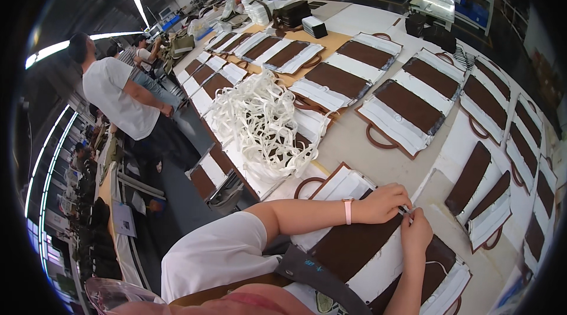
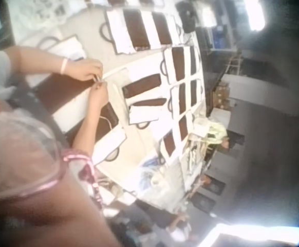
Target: The person assembles tote bags by hand in a factory setting. They measure and cut white elastic straps, then attach them to the top edges of brown and white fabric bags using a stapler. The process involves repeated measuring, cutting, and stapling actions on multiple bag units.
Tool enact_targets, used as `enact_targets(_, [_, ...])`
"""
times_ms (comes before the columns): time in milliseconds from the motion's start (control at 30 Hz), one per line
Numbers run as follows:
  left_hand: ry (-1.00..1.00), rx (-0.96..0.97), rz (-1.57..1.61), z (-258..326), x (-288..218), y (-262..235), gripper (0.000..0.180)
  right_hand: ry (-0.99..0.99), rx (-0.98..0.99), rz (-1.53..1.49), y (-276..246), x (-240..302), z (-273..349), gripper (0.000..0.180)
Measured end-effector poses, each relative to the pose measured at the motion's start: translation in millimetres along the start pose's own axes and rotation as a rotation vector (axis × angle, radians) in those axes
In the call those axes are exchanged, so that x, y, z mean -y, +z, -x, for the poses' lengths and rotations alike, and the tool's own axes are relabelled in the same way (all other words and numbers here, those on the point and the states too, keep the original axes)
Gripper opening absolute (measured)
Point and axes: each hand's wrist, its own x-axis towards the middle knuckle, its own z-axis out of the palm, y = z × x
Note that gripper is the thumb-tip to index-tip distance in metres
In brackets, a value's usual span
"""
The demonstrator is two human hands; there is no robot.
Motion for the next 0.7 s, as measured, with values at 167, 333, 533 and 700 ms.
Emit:
enact_targets(167, [-0.130,0.060,0.128,1.1,-4.9,-7.4,0.023,0.002,0.004,-0.029,1.9,1.5,1.0,0.019])
enact_targets(333, [-0.134,0.035,0.133,0.0,-3.2,-4.6,0.022,0.007,0.016,-0.038,-0.5,3.1,1.4,0.019])
enact_targets(533, [-0.023,-0.026,0.024,1.0,2.8,-1.1,0.025,0.015,0.022,-0.021,-1.4,3.0,0.8,0.019])
enact_targets(700, [-0.011,-0.055,-0.022,2.1,3.4,1.8,0.027,-0.024,-0.010,-0.009,1.6,-2.4,0.8,0.019])
